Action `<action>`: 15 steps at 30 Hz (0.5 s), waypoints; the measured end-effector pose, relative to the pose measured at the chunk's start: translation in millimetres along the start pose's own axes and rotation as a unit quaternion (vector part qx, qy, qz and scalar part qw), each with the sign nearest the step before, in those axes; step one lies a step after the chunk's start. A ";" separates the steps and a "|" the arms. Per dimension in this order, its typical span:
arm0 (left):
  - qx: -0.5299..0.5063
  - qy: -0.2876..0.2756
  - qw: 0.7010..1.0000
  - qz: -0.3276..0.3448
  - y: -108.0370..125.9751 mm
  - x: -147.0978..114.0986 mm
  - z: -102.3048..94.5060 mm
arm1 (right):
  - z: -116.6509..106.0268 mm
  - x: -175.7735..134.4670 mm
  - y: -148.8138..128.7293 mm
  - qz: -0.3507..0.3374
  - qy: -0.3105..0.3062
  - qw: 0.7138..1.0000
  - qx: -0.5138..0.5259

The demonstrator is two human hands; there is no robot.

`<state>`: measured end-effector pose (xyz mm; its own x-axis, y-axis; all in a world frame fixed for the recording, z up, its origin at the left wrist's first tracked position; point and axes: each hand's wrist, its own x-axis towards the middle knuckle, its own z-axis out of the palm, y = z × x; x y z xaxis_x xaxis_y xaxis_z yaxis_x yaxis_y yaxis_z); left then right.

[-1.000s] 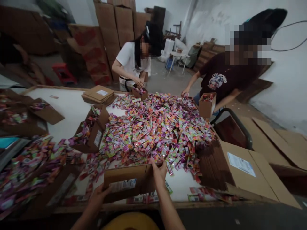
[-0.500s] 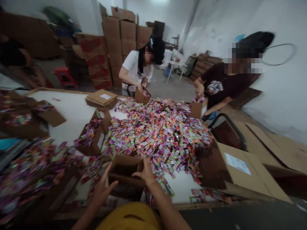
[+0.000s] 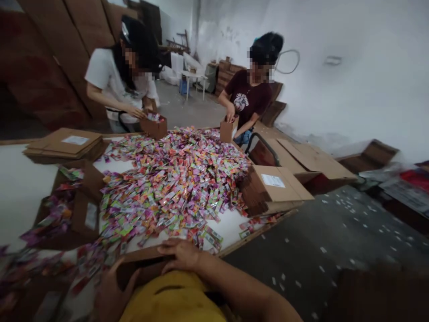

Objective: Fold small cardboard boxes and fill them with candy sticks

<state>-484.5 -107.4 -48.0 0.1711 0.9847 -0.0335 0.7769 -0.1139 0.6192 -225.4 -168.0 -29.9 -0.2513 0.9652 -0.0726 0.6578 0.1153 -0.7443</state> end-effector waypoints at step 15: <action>0.173 -0.310 0.837 0.417 48.4 26.7 16.6 | 14.5 15.2 1.7 -0.047 -0.012 0.996 -0.069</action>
<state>-432.3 -88.8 -32.0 0.9392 0.2986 -0.1696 0.3415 -0.8643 0.3693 -238.4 -156.6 -41.9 -0.3316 0.9431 -0.0235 0.7220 0.2377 -0.6498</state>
